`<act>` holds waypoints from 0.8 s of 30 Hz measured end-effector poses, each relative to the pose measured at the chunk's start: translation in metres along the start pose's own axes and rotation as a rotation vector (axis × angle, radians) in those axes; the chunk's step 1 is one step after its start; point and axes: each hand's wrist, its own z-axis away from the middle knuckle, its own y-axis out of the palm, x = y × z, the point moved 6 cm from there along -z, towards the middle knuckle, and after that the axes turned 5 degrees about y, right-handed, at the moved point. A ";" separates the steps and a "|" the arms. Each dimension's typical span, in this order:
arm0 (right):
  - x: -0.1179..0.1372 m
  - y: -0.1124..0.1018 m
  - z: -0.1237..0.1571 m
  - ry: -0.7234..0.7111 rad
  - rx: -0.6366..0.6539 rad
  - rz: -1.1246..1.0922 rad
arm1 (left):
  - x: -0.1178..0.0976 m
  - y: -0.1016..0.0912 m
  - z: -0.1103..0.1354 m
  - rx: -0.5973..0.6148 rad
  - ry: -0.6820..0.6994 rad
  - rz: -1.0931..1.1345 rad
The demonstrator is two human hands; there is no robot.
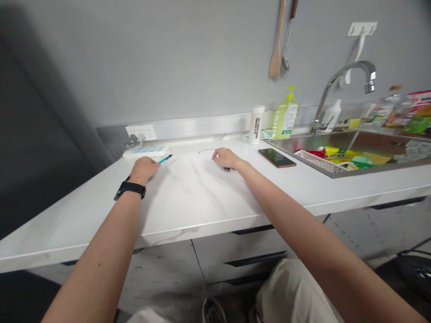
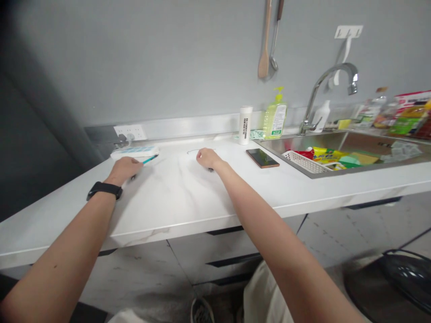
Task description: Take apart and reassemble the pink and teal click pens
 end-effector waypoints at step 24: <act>0.024 0.021 0.007 0.169 0.187 -1.293 | -0.098 0.033 0.047 0.520 0.431 0.942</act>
